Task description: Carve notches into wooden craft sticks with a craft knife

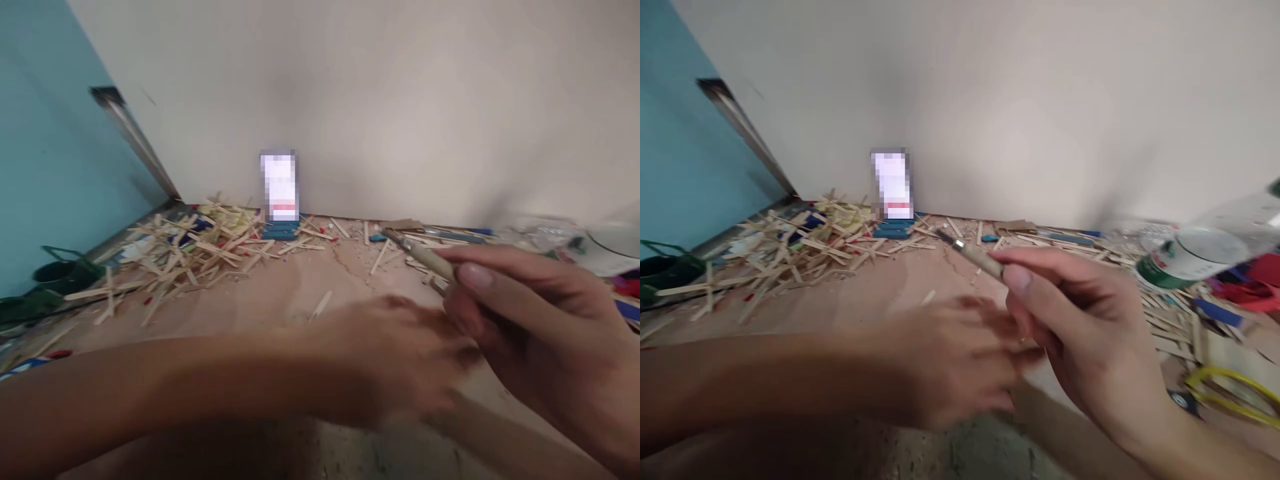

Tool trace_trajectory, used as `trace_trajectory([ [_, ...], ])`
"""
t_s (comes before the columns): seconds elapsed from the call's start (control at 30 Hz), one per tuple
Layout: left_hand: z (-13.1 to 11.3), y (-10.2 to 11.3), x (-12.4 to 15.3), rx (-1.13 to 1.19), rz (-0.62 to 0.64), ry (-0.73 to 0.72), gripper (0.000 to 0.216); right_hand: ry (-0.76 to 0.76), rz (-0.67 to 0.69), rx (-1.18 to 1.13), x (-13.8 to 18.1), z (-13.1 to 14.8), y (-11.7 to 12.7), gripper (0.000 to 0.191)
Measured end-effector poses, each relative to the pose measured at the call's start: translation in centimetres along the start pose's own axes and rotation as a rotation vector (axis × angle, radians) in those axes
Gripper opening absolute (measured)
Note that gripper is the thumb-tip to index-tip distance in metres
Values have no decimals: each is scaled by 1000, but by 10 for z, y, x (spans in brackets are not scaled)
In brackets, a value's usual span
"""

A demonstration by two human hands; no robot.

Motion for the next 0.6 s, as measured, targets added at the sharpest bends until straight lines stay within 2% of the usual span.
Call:
trace_trajectory([
  [0.07, 26, 15, 16, 151, -162, 83, 43, -52, -69, -36, -3, -1, 14, 15],
  [0.13, 52, 18, 34, 221, -173, 199, 36, -116, -107, -22, -2, -6, 29, 17],
  [0.2, 64, 21, 49, 219, -151, 250, 31, -180, -107, 35, 3, -13, 42, 22],
  [0.3, 69, 29, 61, 241, -136, 300, 29, -233, -61, 153, 13, -20, 55, 33],
  [0.47, 83, 43, 63, 404, -242, 520, 22, -197, 5, 293, 20, -20, 58, 42],
  [0.53, 81, 38, 63, 428, -231, 545, 19, -199, 89, 378, 23, -21, 53, 45],
  [0.6, 69, 23, 63, 384, -168, 493, 16, -195, 148, 468, 30, -23, 52, 50],
])
Point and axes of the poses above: each hand's wrist, its own x-axis away from the middle knuckle, its own y-axis out of the back of the hand, z = x × y, the point moved 8 cm from there along -x, towards the middle knuckle
